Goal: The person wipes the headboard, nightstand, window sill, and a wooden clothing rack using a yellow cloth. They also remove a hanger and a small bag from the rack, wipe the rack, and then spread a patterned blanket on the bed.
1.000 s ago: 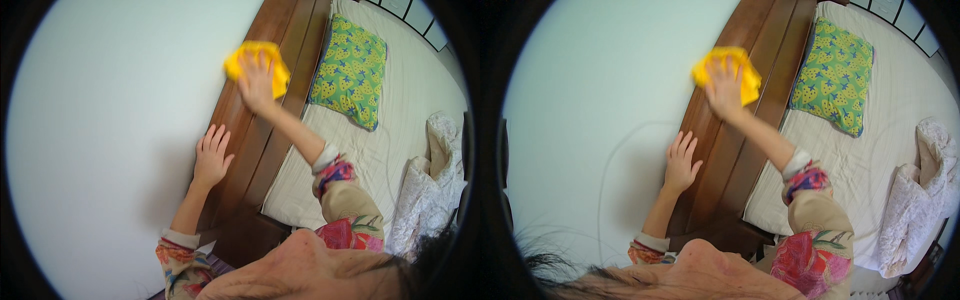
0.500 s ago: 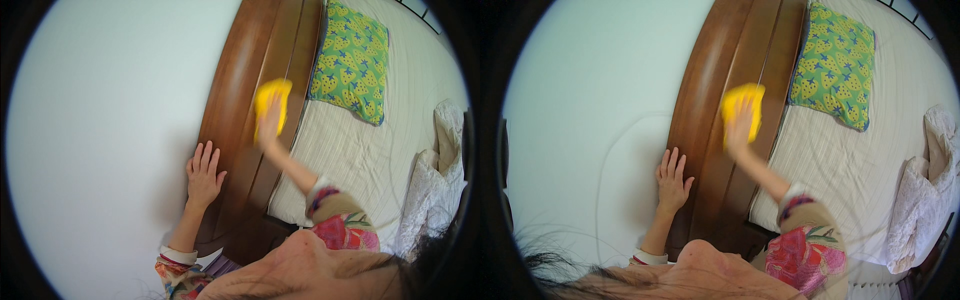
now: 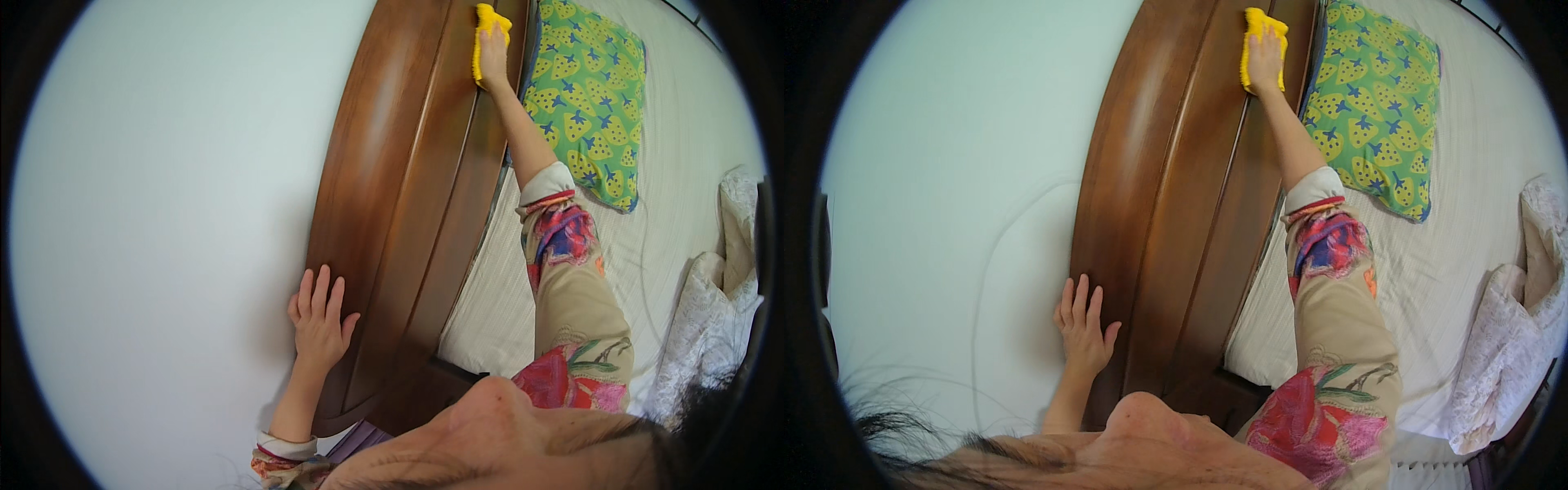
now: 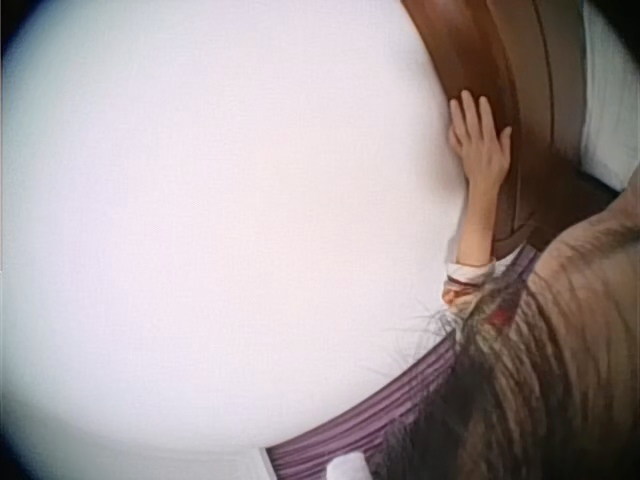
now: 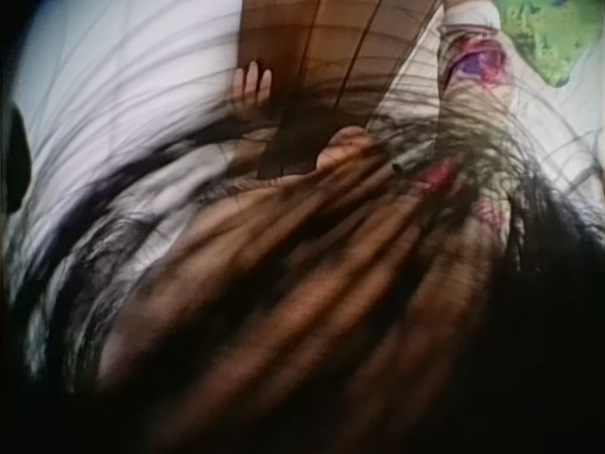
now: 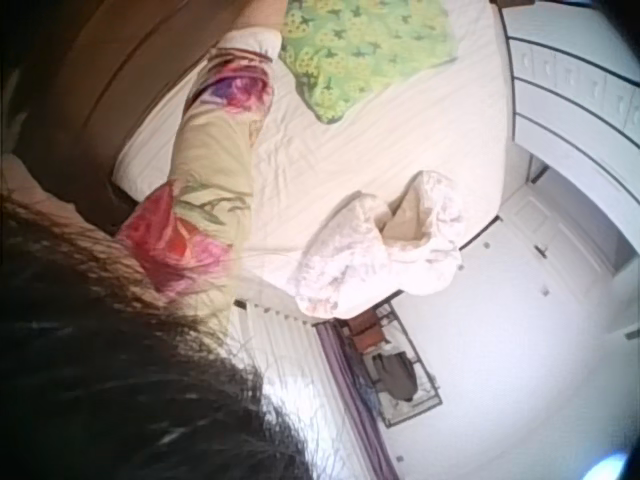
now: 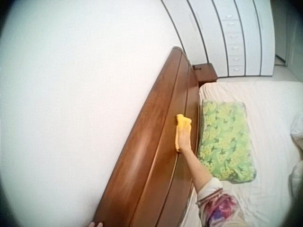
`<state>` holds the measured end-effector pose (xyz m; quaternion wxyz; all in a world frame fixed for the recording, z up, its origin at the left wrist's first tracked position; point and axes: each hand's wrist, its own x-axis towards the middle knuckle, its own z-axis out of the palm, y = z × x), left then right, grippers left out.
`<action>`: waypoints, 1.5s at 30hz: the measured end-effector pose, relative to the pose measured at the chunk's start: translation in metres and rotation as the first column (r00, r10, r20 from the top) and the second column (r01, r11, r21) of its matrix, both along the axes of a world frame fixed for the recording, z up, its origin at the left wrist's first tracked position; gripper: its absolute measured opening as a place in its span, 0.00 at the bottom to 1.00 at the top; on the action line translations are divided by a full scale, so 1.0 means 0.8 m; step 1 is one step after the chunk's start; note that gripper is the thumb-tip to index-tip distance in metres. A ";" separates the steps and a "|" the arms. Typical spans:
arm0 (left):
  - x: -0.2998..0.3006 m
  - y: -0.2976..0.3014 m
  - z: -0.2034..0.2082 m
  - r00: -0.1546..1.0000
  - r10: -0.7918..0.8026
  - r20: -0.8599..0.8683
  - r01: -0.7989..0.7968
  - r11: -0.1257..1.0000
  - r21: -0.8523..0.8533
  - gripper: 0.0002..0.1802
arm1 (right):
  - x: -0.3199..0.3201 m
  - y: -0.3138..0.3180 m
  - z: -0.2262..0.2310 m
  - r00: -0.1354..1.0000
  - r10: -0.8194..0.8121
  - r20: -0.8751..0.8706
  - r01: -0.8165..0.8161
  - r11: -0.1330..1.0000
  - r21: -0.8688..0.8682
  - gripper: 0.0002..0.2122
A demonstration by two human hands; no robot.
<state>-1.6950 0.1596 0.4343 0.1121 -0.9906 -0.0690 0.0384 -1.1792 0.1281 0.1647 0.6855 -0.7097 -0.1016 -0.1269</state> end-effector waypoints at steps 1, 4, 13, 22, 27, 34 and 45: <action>0.000 0.000 -0.001 1.000 0.020 -0.005 -0.020 1.000 0.005 0.33 | 0.001 -0.003 -0.024 0.999 -0.003 0.051 0.004 1.000 -0.010 0.28; -0.001 -0.001 -0.002 1.000 0.009 -0.003 -0.009 1.000 0.026 0.32 | -0.086 -0.023 -0.124 0.998 -0.054 -0.017 0.053 0.998 -0.039 0.27; 0.004 -0.009 -0.005 0.998 0.015 0.060 -0.022 0.993 0.112 0.33 | -0.766 -0.127 -0.140 0.773 0.169 -0.611 -0.168 0.984 0.060 0.35; 0.002 -0.018 0.000 0.998 0.003 0.059 -0.006 0.998 0.055 0.35 | -0.583 -0.115 -0.144 0.910 0.286 -0.301 -0.322 0.944 -0.078 0.31; 0.006 -0.018 0.004 0.998 0.004 0.062 -0.007 0.999 0.054 0.34 | -0.226 -0.045 -0.100 0.996 0.013 -0.089 -0.011 1.000 0.022 0.28; 0.004 -0.017 -0.001 0.996 -0.004 0.088 -0.003 0.997 0.072 0.31 | -0.755 -0.126 -0.025 0.903 0.422 0.081 -0.418 0.906 -0.060 0.30; 0.005 -0.025 0.014 0.996 0.036 0.081 -0.037 0.999 0.005 0.33 | -0.172 -0.012 0.076 0.988 0.121 0.099 -0.139 0.968 0.207 0.26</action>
